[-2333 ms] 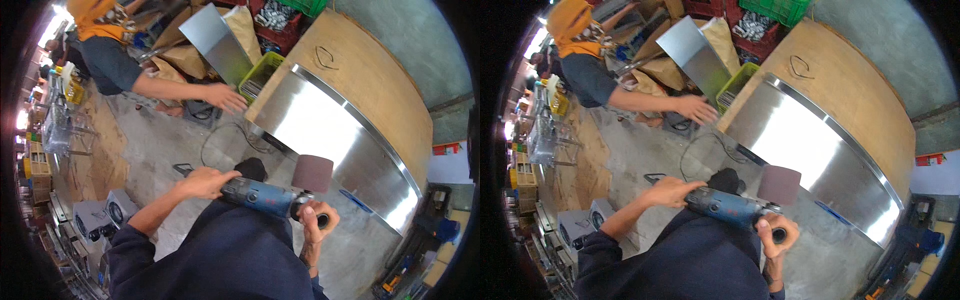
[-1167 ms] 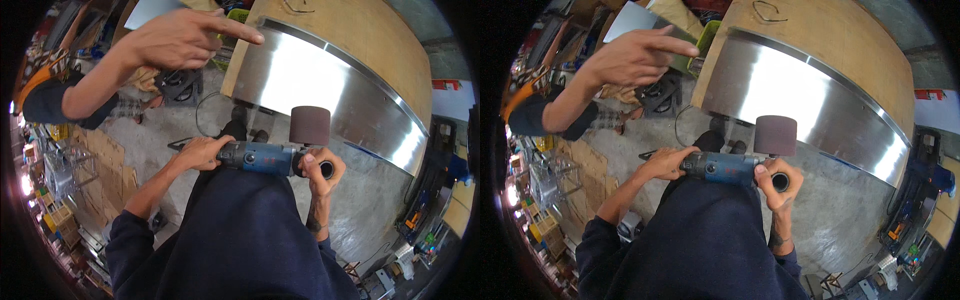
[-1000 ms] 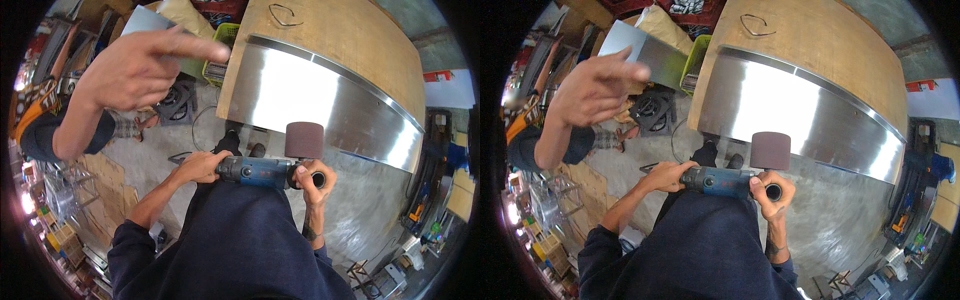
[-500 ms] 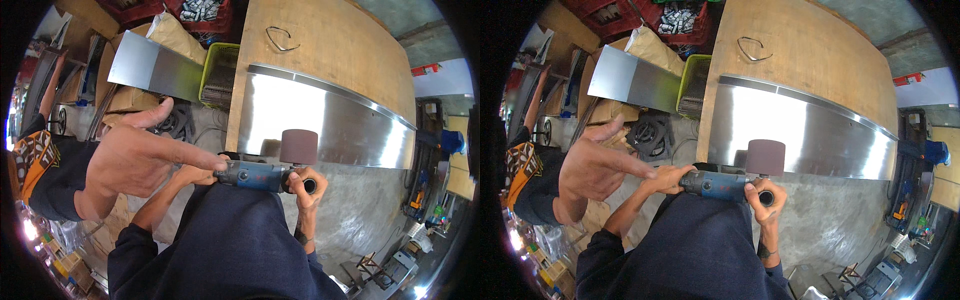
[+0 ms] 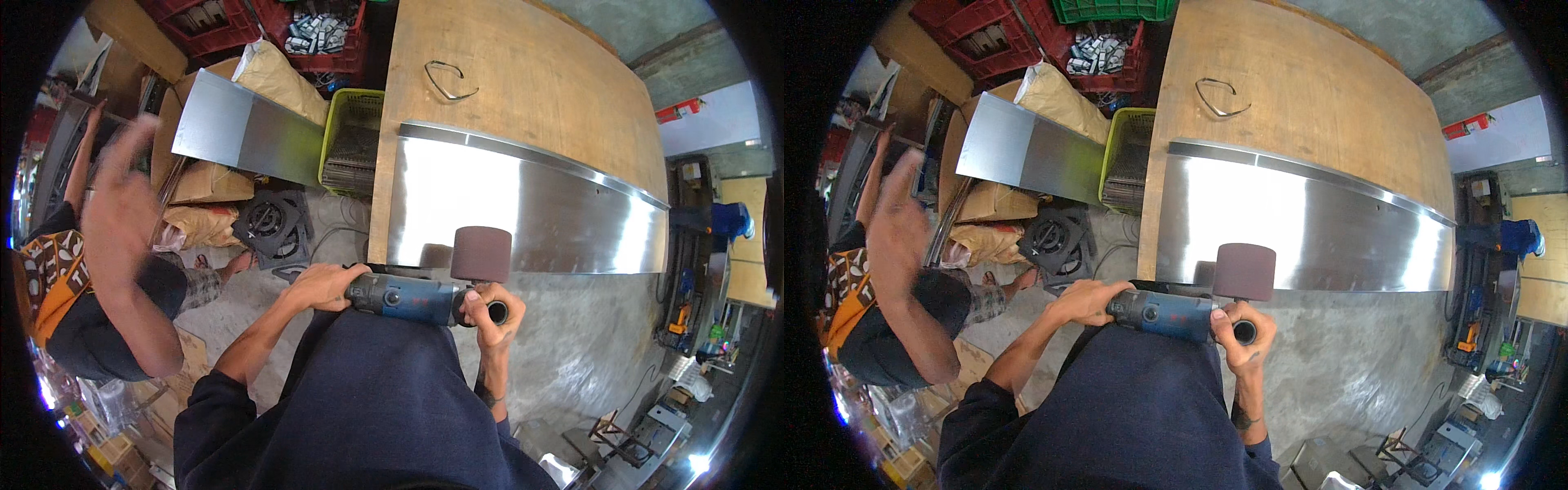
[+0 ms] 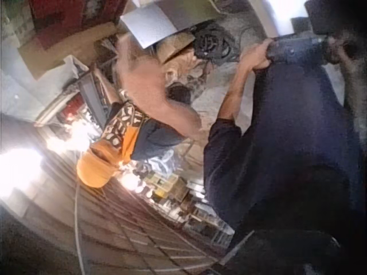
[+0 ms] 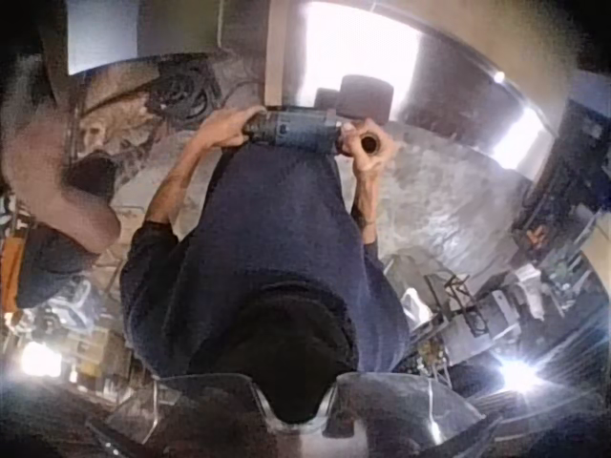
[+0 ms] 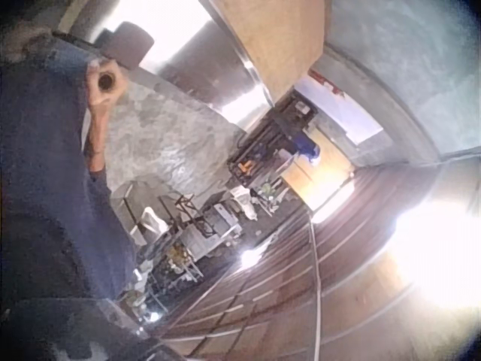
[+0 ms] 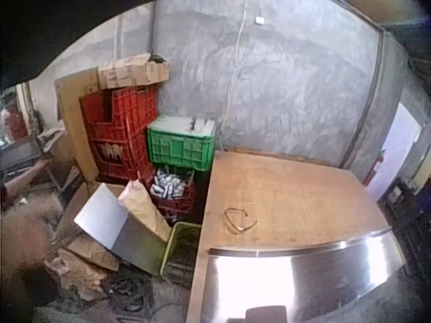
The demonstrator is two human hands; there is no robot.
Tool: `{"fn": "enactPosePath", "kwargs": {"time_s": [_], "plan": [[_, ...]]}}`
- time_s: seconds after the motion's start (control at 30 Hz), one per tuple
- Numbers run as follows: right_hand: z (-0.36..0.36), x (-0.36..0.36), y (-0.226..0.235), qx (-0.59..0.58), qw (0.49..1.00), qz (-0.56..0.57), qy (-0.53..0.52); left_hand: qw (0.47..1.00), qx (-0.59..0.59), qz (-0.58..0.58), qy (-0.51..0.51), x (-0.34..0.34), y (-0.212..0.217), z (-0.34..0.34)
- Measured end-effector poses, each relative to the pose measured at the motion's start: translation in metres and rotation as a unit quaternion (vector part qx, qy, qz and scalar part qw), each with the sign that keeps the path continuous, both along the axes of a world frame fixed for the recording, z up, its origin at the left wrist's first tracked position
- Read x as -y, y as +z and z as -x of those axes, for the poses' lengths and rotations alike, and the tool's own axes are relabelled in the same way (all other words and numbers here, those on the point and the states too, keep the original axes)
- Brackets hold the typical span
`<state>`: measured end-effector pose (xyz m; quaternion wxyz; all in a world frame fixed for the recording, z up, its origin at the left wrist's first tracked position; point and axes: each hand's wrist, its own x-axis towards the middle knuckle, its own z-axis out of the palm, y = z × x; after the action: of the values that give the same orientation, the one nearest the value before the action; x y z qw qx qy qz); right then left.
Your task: The person uses an angle grinder with a polishing pad to smooth the surface of a large curved metal sheet. They move the tool across the metal in sweeping motions while a coworker assists by holding the sheet steady.
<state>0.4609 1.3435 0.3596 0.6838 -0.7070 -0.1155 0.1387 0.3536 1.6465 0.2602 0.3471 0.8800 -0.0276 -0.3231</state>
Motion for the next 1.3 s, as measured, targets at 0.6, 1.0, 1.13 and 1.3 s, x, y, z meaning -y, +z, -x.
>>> {"fn": "enactPosePath", "kwargs": {"time_s": [0.6,1.0,1.13,1.3], "plan": [[-0.003,0.004,-0.016,-0.049,0.998,-0.008,0.025,0.998,0.014,0.008,0.062,0.027,-0.018,0.047],[-0.015,-0.013,-0.023,-0.057,0.99,-0.026,0.123,0.989,0.029,0.034,0.144,0.043,-0.03,0.085],[-0.016,-0.015,-0.019,-0.039,0.991,0.016,0.126,0.99,0.021,0.028,0.137,0.039,-0.027,0.084],[-0.022,-0.016,-0.015,0.004,0.992,0.039,0.121,0.99,-0.025,0.049,0.133,0.03,-0.034,0.073]]}}
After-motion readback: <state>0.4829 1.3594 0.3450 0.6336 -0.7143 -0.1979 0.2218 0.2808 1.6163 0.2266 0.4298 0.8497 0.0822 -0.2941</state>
